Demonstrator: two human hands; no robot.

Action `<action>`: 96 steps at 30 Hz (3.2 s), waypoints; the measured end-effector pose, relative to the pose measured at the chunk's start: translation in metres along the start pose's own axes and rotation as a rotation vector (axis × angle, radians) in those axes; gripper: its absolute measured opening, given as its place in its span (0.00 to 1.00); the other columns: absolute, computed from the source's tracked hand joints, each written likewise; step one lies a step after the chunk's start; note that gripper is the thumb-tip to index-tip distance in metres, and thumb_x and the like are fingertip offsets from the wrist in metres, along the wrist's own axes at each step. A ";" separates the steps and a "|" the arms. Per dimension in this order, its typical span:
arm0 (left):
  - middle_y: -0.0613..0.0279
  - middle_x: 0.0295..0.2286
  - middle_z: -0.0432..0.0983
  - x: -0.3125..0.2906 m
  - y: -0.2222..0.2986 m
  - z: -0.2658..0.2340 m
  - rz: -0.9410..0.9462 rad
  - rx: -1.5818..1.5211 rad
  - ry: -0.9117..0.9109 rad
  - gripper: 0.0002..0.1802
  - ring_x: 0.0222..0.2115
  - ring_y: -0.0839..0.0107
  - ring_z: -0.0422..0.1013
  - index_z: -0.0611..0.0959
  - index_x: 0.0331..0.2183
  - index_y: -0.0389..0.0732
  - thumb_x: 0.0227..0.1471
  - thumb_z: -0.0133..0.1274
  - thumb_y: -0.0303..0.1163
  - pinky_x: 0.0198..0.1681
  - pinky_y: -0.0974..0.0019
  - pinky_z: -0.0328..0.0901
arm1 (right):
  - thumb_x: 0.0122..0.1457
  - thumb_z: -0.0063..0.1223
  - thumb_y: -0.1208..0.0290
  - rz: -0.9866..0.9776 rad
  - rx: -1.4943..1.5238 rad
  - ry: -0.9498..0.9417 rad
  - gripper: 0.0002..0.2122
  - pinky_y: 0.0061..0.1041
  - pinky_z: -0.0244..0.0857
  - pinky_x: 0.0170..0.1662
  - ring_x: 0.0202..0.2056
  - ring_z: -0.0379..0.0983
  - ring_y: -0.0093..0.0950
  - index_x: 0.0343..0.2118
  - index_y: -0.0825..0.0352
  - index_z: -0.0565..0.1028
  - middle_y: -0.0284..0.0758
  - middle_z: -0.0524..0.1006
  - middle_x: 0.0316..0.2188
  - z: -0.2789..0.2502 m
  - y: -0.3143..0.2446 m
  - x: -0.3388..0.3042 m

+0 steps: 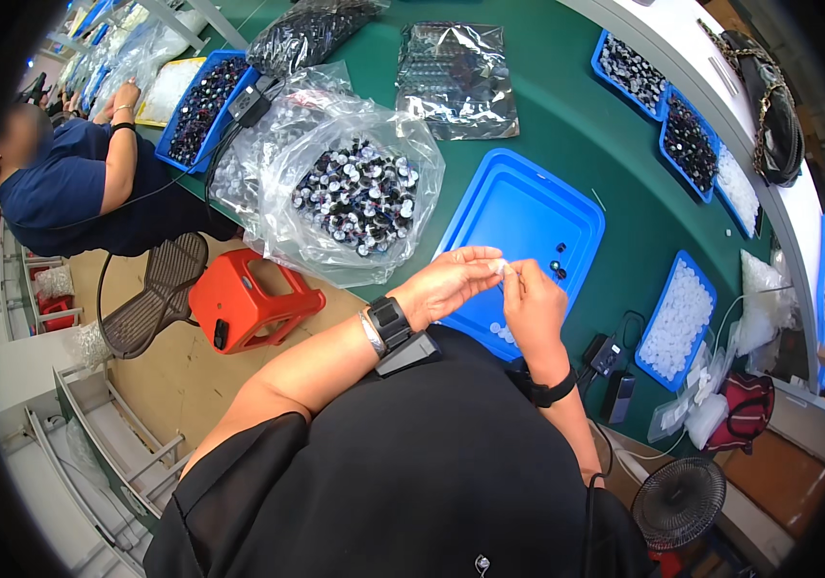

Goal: The person assembles small electronic components by hand at a workstation. They pick up white plastic pieces and black cylindrical parts, fitting them together and placing the finished units into a blue tray. The process is repetitive, involving picking, aligning, and joining parts.

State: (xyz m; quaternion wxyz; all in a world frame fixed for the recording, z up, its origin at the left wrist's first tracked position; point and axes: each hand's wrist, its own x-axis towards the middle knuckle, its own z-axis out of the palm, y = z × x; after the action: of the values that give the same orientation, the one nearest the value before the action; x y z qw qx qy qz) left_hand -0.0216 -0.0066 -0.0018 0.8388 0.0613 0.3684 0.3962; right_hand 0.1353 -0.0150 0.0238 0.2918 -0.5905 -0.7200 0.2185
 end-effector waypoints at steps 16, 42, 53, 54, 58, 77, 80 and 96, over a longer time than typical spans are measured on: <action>0.62 0.37 0.73 -0.001 0.003 -0.003 0.064 0.082 0.016 0.13 0.39 0.74 0.70 0.74 0.41 0.38 0.52 0.55 0.27 0.47 0.71 0.66 | 0.54 0.51 0.76 0.099 0.169 -0.087 0.04 0.35 0.66 0.28 0.25 0.73 0.41 0.31 0.69 0.70 0.43 0.75 0.24 -0.004 -0.006 -0.002; 0.60 0.37 0.71 0.002 -0.005 -0.008 -0.049 -0.145 0.012 0.11 0.40 0.71 0.71 0.73 0.39 0.34 0.52 0.52 0.23 0.47 0.69 0.68 | 0.54 0.52 0.78 0.038 0.173 0.026 0.03 0.32 0.66 0.25 0.22 0.73 0.39 0.27 0.70 0.69 0.43 0.74 0.23 0.004 0.001 -0.005; 0.60 0.36 0.73 0.006 -0.010 -0.011 -0.062 -0.176 -0.011 0.09 0.40 0.72 0.71 0.74 0.38 0.35 0.53 0.51 0.24 0.48 0.69 0.67 | 0.54 0.51 0.80 -0.007 0.159 0.071 0.03 0.33 0.64 0.24 0.22 0.71 0.38 0.27 0.70 0.69 0.42 0.72 0.23 0.009 0.004 -0.009; 0.60 0.36 0.73 0.006 -0.010 -0.011 -0.063 -0.181 -0.017 0.08 0.40 0.72 0.71 0.74 0.38 0.35 0.53 0.51 0.24 0.48 0.69 0.67 | 0.54 0.51 0.80 -0.013 0.154 0.076 0.03 0.33 0.64 0.24 0.22 0.71 0.39 0.27 0.70 0.69 0.41 0.72 0.23 0.010 0.005 -0.009; 0.60 0.35 0.73 0.004 -0.009 -0.009 -0.067 -0.191 -0.038 0.08 0.40 0.72 0.71 0.74 0.38 0.35 0.53 0.51 0.23 0.48 0.69 0.67 | 0.53 0.51 0.80 -0.024 0.136 0.090 0.03 0.35 0.63 0.25 0.22 0.70 0.40 0.27 0.70 0.68 0.41 0.71 0.24 0.013 0.006 -0.011; 0.60 0.38 0.72 0.003 -0.007 -0.010 0.051 0.022 0.000 0.14 0.41 0.71 0.71 0.74 0.40 0.37 0.50 0.56 0.24 0.49 0.69 0.66 | 0.56 0.50 0.80 0.372 0.674 -0.209 0.02 0.22 0.73 0.29 0.26 0.72 0.23 0.30 0.74 0.71 0.36 0.71 0.30 0.015 0.023 -0.009; 0.60 0.37 0.72 -0.001 -0.007 -0.003 0.088 0.160 0.026 0.18 0.40 0.72 0.71 0.72 0.42 0.35 0.49 0.57 0.24 0.48 0.70 0.66 | 0.55 0.50 0.82 0.300 0.612 -0.202 0.02 0.21 0.74 0.30 0.27 0.74 0.24 0.29 0.75 0.71 0.37 0.70 0.31 0.010 0.021 -0.006; 0.58 0.35 0.72 0.002 -0.005 0.003 0.251 0.581 0.023 0.23 0.37 0.73 0.71 0.69 0.46 0.29 0.46 0.57 0.21 0.43 0.71 0.68 | 0.54 0.51 0.83 0.216 0.532 -0.161 0.10 0.20 0.69 0.29 0.30 0.74 0.25 0.38 0.71 0.65 0.40 0.74 0.32 0.014 0.013 -0.012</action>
State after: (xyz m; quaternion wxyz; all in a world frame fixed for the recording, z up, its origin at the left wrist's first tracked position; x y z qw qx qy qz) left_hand -0.0158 -0.0079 -0.0026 0.7265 0.3389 0.4652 0.3754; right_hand 0.1364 -0.0236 0.0033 0.3533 -0.5472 -0.5914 0.4754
